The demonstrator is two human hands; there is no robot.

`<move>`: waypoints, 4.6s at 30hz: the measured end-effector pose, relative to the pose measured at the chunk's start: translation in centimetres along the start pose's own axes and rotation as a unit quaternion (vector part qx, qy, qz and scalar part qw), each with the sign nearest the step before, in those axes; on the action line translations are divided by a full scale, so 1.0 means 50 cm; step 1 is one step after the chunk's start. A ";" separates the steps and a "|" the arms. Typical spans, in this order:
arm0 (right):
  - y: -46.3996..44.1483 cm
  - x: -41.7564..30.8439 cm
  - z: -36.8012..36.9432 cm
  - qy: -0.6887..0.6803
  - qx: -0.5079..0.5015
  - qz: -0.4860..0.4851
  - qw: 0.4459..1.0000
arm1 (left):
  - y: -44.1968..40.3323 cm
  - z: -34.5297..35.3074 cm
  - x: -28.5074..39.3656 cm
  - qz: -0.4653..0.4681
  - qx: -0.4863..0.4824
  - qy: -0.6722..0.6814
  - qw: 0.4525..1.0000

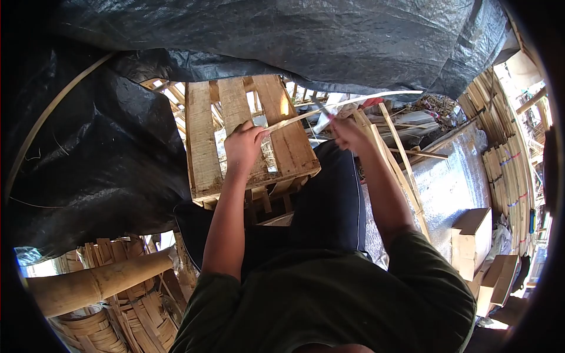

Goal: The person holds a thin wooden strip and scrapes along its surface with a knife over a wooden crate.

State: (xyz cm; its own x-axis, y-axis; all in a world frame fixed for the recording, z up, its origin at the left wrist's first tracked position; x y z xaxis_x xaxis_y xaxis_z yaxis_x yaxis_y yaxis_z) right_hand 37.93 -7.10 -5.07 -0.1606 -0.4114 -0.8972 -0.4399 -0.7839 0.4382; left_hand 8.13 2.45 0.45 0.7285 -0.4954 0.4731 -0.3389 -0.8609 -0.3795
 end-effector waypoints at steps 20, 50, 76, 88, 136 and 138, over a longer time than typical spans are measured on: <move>0.064 -0.015 0.089 -0.018 -0.036 -0.032 0.999 | 0.003 -0.002 -0.006 0.023 0.010 0.008 1.000; -0.020 -0.171 -0.002 0.087 0.175 -0.264 0.944 | -0.002 -0.002 -0.015 -0.013 -0.004 0.063 0.998; -0.112 0.032 -0.059 0.247 0.147 -0.158 0.945 | -0.010 0.011 0.000 -0.054 -0.048 0.041 0.997; -0.092 0.029 -0.048 0.216 0.193 -0.149 0.945 | -0.012 0.011 -0.002 -0.054 -0.046 0.030 0.997; -0.041 0.013 -0.049 0.120 0.167 -0.090 0.975 | -0.005 0.019 -0.003 -0.071 -0.050 -0.002 0.996; -0.024 0.012 -0.042 0.122 0.207 -0.085 0.967 | -0.002 0.024 -0.002 -0.074 -0.052 0.002 0.996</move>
State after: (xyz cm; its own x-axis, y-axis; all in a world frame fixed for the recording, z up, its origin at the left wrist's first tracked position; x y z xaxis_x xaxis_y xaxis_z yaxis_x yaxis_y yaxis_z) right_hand 40.20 -7.37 -5.99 0.1359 -0.4299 -0.8926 -0.7657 -0.6173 0.1807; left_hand 8.81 2.72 -0.53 0.7730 -0.3630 0.5203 -0.2886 -0.9316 -0.2211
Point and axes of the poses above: each hand's wrist, its own y-axis away from the middle knuckle, its own z-axis out of the palm, x = y × z, the point moved 4 cm from there along -y, towards the middle knuckle, and after that the axes turned 11 degrees about -z, right-handed, at the moved point
